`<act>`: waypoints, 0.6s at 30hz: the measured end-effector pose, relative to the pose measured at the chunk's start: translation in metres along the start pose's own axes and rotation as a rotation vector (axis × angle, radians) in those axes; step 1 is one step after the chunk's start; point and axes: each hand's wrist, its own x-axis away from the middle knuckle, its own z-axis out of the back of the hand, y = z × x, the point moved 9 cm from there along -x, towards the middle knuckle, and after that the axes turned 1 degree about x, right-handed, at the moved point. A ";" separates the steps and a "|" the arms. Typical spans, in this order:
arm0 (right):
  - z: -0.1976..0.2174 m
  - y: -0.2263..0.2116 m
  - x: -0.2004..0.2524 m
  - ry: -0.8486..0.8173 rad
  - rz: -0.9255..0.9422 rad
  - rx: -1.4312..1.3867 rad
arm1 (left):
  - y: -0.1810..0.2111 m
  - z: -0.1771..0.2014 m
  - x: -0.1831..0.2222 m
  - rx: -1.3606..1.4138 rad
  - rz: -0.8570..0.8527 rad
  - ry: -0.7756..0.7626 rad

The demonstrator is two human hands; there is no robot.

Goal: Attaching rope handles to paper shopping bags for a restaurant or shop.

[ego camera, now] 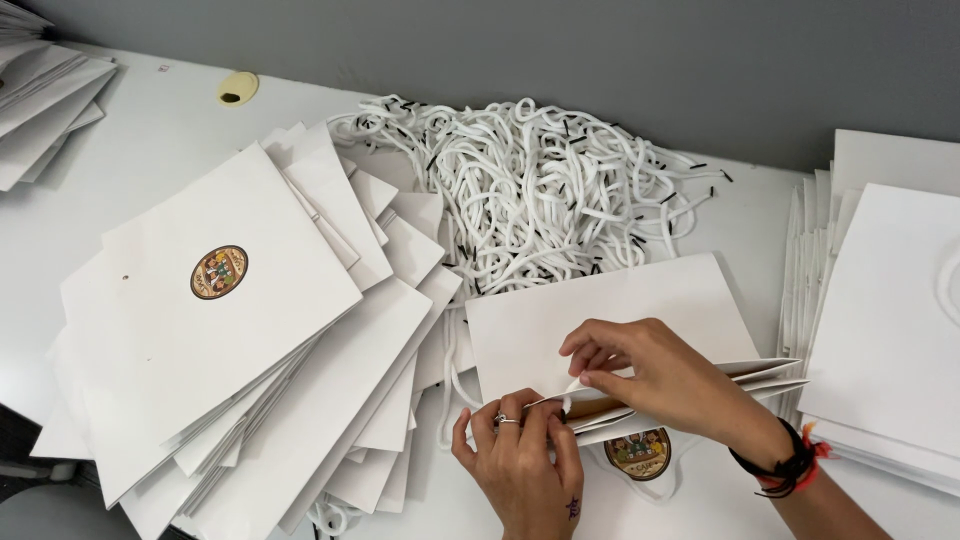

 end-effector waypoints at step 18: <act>0.048 -0.016 0.019 0.548 0.173 0.196 | -0.002 -0.002 0.002 -0.010 -0.039 0.010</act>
